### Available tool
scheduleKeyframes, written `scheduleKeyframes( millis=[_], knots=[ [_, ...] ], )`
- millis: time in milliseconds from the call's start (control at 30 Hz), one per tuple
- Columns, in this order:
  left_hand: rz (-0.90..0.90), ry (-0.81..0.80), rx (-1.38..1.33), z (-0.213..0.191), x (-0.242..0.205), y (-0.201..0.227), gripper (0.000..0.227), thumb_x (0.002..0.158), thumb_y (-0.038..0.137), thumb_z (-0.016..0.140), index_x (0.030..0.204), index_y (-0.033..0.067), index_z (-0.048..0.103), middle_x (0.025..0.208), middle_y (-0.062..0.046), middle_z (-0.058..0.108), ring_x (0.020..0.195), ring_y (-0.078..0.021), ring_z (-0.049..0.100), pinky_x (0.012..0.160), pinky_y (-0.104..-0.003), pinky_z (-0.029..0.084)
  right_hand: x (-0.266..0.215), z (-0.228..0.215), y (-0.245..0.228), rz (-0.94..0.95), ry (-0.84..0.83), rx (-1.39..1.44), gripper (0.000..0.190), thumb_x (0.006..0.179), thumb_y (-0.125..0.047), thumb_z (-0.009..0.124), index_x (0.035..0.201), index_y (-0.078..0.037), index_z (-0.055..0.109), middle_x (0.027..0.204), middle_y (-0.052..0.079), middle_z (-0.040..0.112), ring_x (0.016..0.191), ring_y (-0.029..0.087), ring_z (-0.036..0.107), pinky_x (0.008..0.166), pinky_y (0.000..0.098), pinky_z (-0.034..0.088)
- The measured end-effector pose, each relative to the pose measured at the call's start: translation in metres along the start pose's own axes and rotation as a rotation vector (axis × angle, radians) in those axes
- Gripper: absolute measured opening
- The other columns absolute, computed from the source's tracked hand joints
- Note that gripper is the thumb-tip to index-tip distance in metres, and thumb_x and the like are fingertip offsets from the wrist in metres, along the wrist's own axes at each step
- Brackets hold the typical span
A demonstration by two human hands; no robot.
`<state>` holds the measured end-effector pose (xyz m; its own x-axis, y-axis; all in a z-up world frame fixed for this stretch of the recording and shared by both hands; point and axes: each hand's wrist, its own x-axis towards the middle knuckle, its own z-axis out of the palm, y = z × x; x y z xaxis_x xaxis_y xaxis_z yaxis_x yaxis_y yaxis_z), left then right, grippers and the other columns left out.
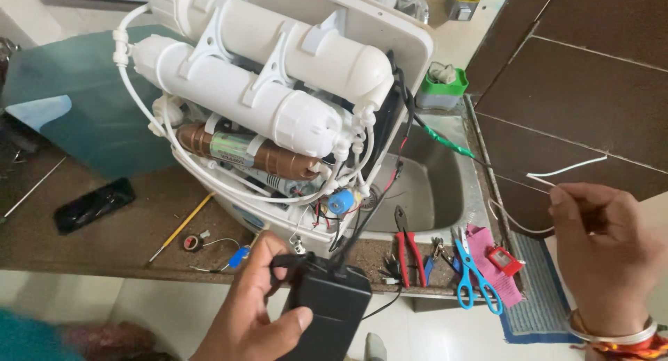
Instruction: The person works on an under-sink reverse-osmosis water purifier, handling a black power adapter and its wiring. They strip and twist the adapter's wires by hand, plug the adapter into a wall socket, then reconnect the wires to the purifier and use pliers on the connections.
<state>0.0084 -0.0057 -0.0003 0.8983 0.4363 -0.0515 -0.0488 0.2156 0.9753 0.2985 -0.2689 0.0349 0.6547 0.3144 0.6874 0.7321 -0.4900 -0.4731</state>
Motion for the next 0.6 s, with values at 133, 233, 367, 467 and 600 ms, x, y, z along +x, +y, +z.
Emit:
scheduleKeyframes(
  millis=[133, 233, 367, 467, 600],
  knots=[
    [-0.022, -0.098, 0.152, 0.042, 0.017, 0.021, 0.045, 0.071, 0.013, 0.069, 0.109, 0.0079, 0.046, 0.099, -0.005, 0.039, 0.096, -0.0135, 0.04, 0.084, -0.03, 0.045, -0.011, 0.015, 0.007, -0.024, 0.013, 0.034, 0.011, 0.108, -0.003, 0.076, 0.105, 0.005, 0.069, 0.085, 0.009, 0.071, 0.068, 0.008, 0.063, 0.06, 0.02, 0.048],
    [-0.004, -0.21, 0.23, 0.074, 0.033, 0.03, 0.049, 0.076, 0.021, 0.075, 0.108, 0.0068, 0.04, 0.097, -0.008, 0.045, 0.089, -0.0147, 0.052, 0.077, -0.033, 0.055, -0.028, 0.04, -0.003, 0.09, -0.067, 0.22, 0.009, 0.099, -0.005, 0.074, 0.104, 0.001, 0.068, 0.077, 0.004, 0.069, 0.06, 0.007, 0.062, 0.052, 0.0221, 0.046],
    [0.088, -0.208, 0.375, 0.13, 0.052, 0.032, 0.054, 0.076, 0.029, 0.074, 0.111, 0.0068, 0.04, 0.09, -0.014, 0.055, 0.08, -0.0178, 0.058, 0.075, -0.036, 0.055, -0.052, 0.074, -0.042, -0.017, -0.246, 0.316, 0.023, 0.085, 0.001, 0.074, 0.108, 0.001, 0.067, 0.08, 0.007, 0.07, 0.07, 0.013, 0.066, 0.062, 0.0238, 0.051],
    [0.2, -0.182, 0.359, 0.168, 0.061, 0.015, 0.054, 0.083, 0.031, 0.072, 0.112, 0.0008, 0.038, 0.099, -0.02, 0.055, 0.097, -0.0242, 0.057, 0.084, -0.041, 0.054, -0.068, 0.109, -0.1, 0.529, 0.382, 0.726, 0.028, 0.078, 0.005, 0.063, 0.088, 0.006, 0.037, 0.072, 0.016, 0.059, 0.063, 0.022, 0.063, 0.056, 0.0301, 0.054],
    [0.319, -0.024, 0.448, 0.199, 0.068, -0.005, 0.057, 0.08, 0.031, 0.073, 0.114, -0.001, 0.04, 0.096, -0.023, 0.056, 0.099, -0.0317, 0.06, 0.087, -0.055, 0.032, -0.087, 0.135, -0.053, 0.635, -0.264, 0.898, 0.028, 0.09, -0.005, 0.076, 0.112, 0.002, 0.059, 0.085, 0.008, 0.066, 0.079, 0.016, 0.064, 0.067, 0.0263, 0.054]
  ],
)
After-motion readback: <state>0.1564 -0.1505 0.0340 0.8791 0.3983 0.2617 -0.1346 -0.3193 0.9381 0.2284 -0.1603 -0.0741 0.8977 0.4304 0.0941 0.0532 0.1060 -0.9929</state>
